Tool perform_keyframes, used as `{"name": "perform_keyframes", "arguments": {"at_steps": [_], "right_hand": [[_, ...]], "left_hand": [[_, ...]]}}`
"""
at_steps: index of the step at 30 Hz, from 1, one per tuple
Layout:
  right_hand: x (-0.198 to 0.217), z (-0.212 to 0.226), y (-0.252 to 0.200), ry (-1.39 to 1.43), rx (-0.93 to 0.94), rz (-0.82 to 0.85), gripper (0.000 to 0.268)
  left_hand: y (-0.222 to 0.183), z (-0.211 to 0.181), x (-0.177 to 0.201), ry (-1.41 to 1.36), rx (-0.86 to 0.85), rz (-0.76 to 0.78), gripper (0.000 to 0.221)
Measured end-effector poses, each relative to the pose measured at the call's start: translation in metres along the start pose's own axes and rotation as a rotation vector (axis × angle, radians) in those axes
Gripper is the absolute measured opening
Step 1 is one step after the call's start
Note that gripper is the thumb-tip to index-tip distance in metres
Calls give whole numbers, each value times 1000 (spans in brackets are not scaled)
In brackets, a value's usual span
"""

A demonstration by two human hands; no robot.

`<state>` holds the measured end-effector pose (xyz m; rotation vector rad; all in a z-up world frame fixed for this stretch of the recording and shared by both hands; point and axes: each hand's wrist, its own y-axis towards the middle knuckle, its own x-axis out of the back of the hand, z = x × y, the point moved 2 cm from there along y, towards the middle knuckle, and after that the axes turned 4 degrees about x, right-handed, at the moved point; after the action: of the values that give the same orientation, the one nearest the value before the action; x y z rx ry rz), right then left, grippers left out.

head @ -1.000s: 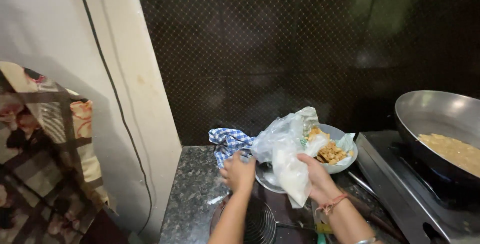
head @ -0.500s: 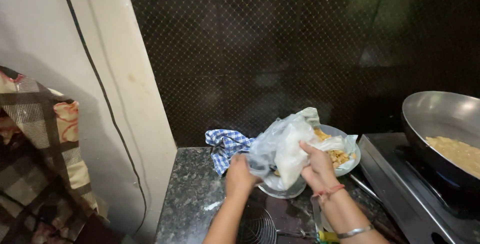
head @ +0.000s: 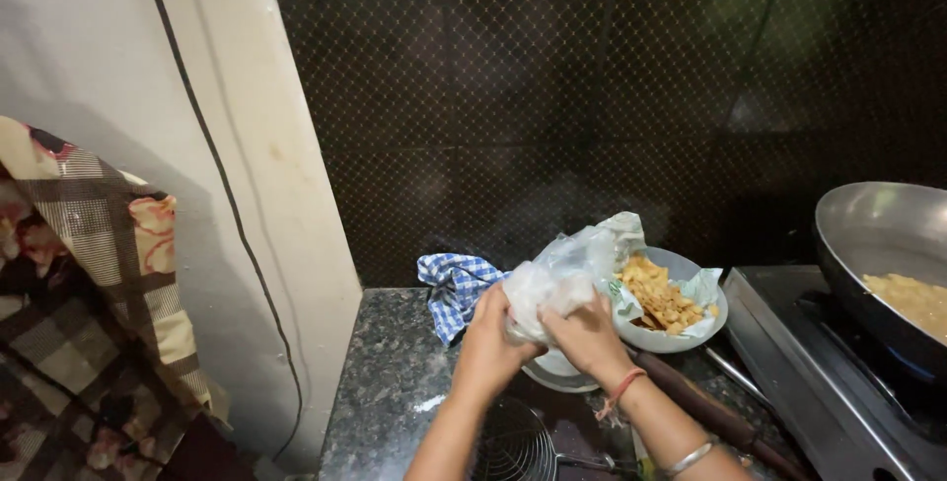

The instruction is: Frying small dough pieces in a wok and preparing snacks on a board.

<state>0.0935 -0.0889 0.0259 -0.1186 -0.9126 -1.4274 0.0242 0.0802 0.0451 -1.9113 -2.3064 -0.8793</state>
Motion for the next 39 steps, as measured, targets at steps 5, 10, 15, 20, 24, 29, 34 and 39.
{"name": "perform_keyframes", "arguments": {"at_steps": [5,10,15,20,24,29,34,39], "right_hand": [[-3,-26,9,-443,284,33,24],[28,9,12,-267,-376,222,47],[42,29,-2,215,277,95,58],[29,-5,2,-168,460,154,34],[18,-16,10,-342,308,300,41],[24,23,4,-318,406,-32,59],[33,-6,4,-127,123,-177,48],[15,-76,-4,-298,-93,1,43]], "left_hand": [[-4,3,-6,55,-69,51,83],[-2,-12,-7,102,-87,68,80],[4,-14,-6,25,-105,24,75],[-2,-20,-7,48,-173,15,67],[-12,-28,-8,135,-197,97,66],[-2,8,-11,177,-173,-23,71],[5,49,20,196,70,-222,84],[0,109,48,287,431,-388,67]]}}
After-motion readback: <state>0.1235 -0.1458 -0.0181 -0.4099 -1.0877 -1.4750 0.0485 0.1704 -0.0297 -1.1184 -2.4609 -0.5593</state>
